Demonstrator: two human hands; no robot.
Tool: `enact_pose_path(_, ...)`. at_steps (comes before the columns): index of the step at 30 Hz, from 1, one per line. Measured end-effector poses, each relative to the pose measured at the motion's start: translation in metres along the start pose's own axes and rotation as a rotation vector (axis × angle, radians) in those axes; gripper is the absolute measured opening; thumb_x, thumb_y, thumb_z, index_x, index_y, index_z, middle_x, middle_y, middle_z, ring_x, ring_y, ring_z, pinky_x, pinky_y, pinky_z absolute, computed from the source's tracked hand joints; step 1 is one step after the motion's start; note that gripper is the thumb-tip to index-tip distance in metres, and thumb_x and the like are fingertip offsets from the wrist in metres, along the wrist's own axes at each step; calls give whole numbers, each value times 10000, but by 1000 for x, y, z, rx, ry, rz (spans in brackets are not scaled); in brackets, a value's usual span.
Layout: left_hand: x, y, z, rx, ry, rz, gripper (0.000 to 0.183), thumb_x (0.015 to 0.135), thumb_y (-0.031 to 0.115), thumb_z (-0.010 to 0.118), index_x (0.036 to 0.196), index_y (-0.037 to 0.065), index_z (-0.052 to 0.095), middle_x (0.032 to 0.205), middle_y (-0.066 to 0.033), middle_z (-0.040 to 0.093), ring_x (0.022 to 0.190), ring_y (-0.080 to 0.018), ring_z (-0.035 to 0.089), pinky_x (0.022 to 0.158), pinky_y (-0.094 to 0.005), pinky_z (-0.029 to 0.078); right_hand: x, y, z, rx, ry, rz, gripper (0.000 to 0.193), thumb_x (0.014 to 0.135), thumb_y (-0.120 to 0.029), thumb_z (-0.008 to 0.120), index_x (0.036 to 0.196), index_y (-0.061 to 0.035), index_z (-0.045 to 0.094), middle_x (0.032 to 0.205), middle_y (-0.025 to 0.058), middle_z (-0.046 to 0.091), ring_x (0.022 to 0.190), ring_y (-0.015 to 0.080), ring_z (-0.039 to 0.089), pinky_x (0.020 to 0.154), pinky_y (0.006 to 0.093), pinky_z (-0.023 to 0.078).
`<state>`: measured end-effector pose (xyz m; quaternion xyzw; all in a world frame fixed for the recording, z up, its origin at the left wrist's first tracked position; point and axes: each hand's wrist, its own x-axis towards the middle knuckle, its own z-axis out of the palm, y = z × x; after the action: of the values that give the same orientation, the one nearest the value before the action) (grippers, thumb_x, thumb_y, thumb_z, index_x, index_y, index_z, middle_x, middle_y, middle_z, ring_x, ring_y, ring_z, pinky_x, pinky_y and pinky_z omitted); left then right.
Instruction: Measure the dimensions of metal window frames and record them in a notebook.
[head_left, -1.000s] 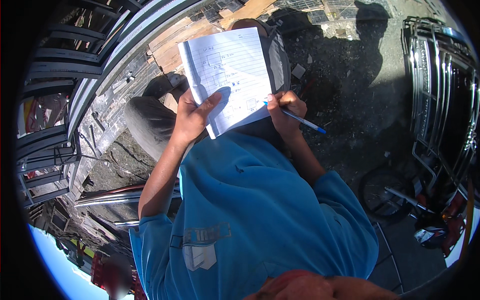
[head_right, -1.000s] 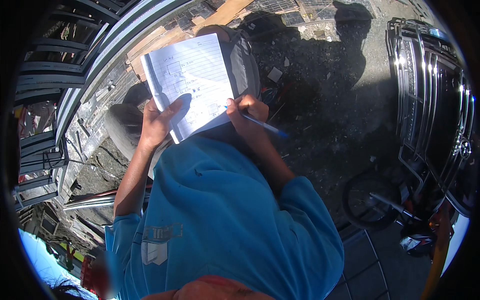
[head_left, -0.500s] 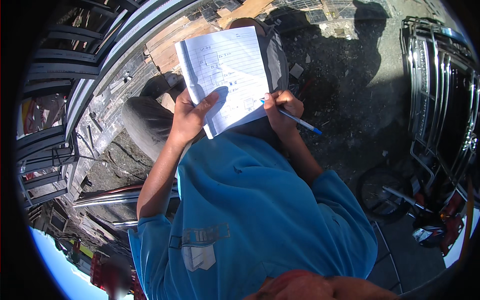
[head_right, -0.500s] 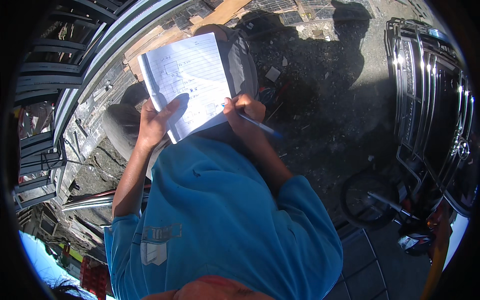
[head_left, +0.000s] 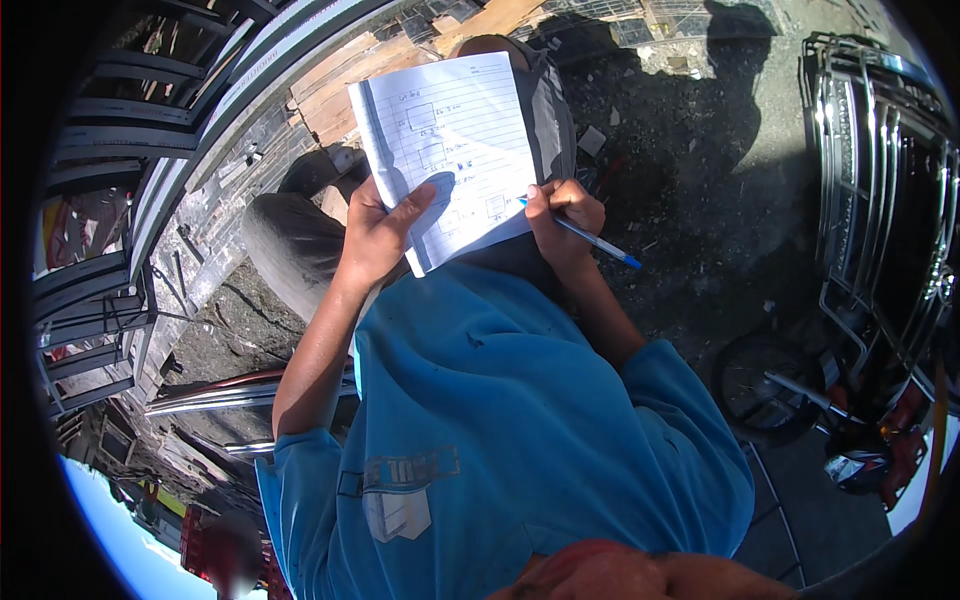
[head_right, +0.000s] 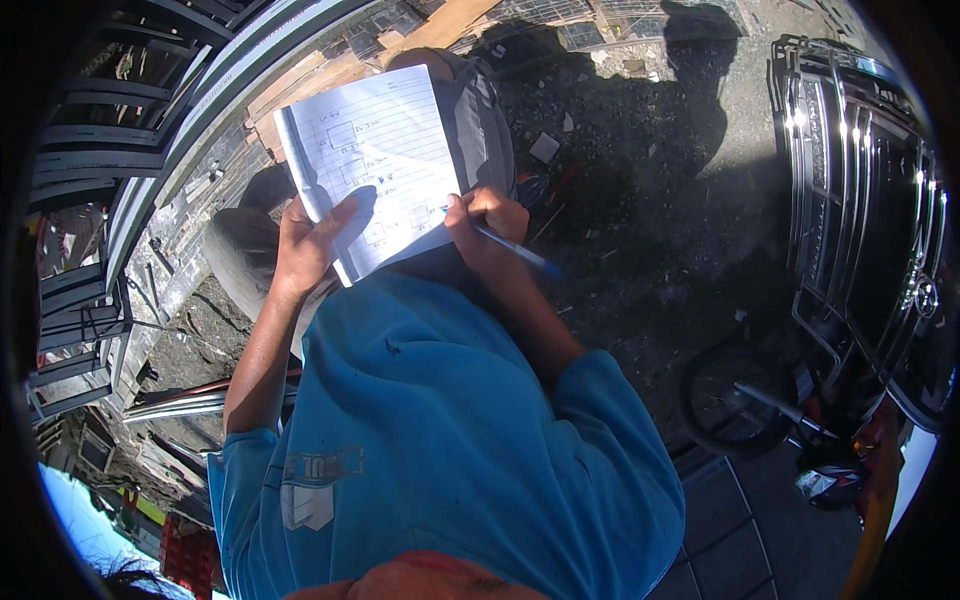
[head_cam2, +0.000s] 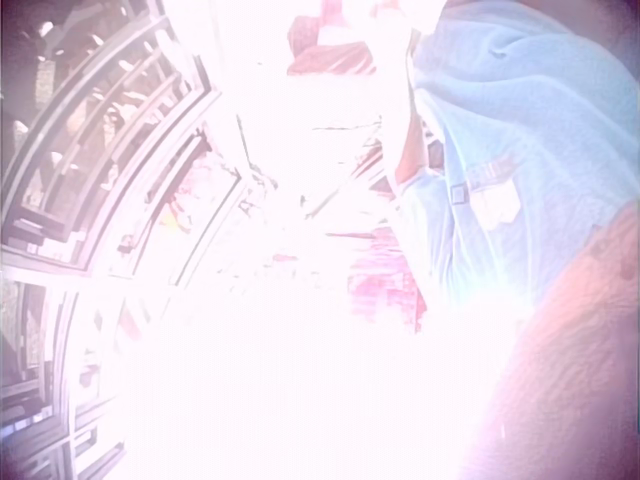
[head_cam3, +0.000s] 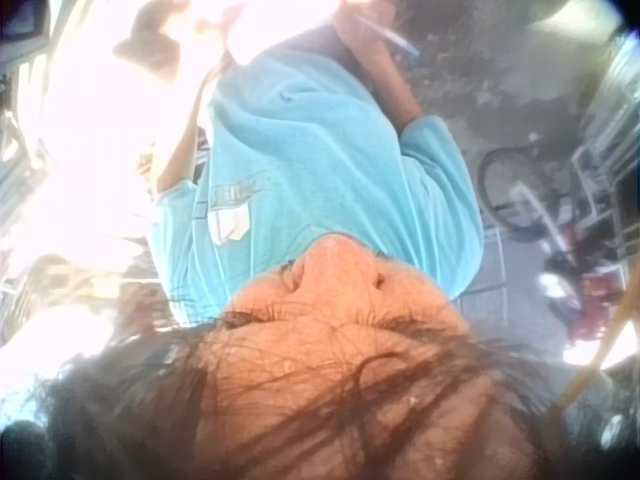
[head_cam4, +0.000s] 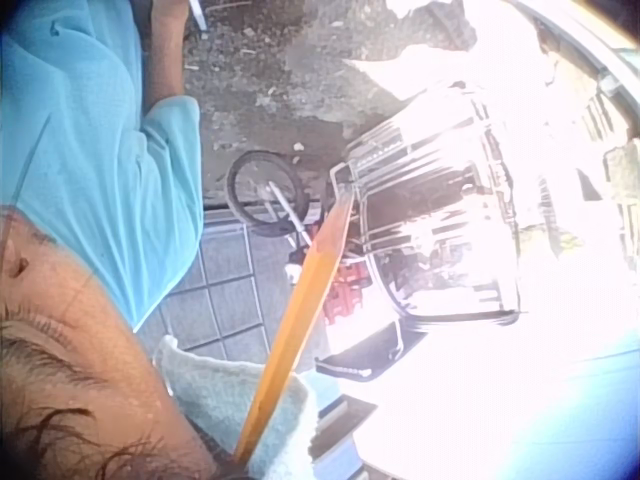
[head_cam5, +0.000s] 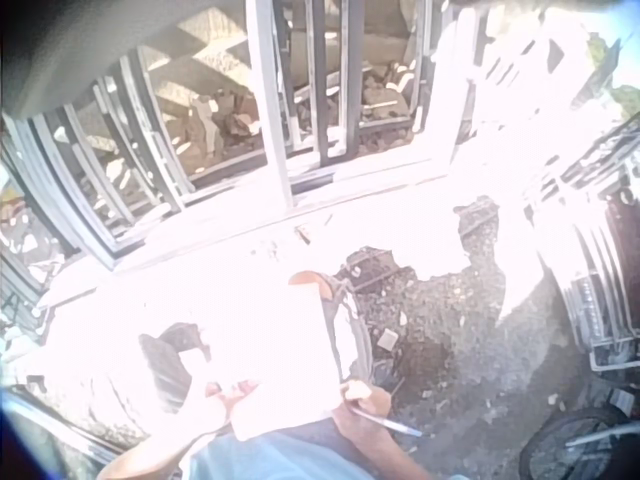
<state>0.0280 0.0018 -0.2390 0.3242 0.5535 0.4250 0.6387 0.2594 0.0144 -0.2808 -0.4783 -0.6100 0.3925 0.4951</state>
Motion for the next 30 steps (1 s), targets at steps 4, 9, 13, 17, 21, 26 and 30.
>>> enact_pose_path(4,1,-2,-1,-15,5,-5,225,914,72,621,1119,-23,622,1010,-85,684,907,-119,612,821,-274,489,-1,1,0,4,-19,-6,295,808,19,669,679,-55,415,604,78,571,534,81,536,495,230,415)
enact_pose_path(9,6,1,-2,-3,2,-32,230,915,73,619,1124,-23,622,1014,-87,683,917,-121,612,829,-276,488,3,5,0,82,27,37,277,862,-79,655,698,-74,432,602,44,548,513,74,493,486,224,399)
enact_pose_path(13,5,5,-5,-35,-9,-19,235,912,75,622,1127,-20,623,1027,-87,679,927,-128,615,843,-279,487,20,12,-24,665,388,487,248,941,-241,571,769,-105,455,570,2,464,468,54,395,445,229,353)
enact_pose_path(17,0,14,-7,-66,-36,-15,237,907,77,628,1131,2,628,1017,-65,678,935,-117,608,846,-270,480,13,82,-68,237,522,633,191,948,-249,569,857,-91,514,618,-5,471,489,72,432,466,234,380)
enact_pose_path(21,7,32,-18,-178,23,65,221,905,87,627,1111,10,647,1037,-54,673,937,-118,604,861,-293,474,-53,208,-104,-644,184,215,302,848,-174,658,1103,-30,581,933,107,619,857,264,610,788,362,481)
enact_pose_path(26,7,63,-34,-299,166,151,234,885,58,624,1097,-40,620,1035,-88,664,934,-155,624,858,-296,485,-76,232,-94,-921,57,195,400,773,-168,684,1135,-27,586,1071,172,620,1021,357,589,894,425,445)
enact_pose_path(30,11,78,-28,-275,169,173,260,881,59,626,1118,-40,588,1034,-105,658,933,-159,624,861,-298,489,-56,215,-82,-596,262,561,296,819,-164,657,1063,-13,586,942,138,625,853,291,607,763,393,467)
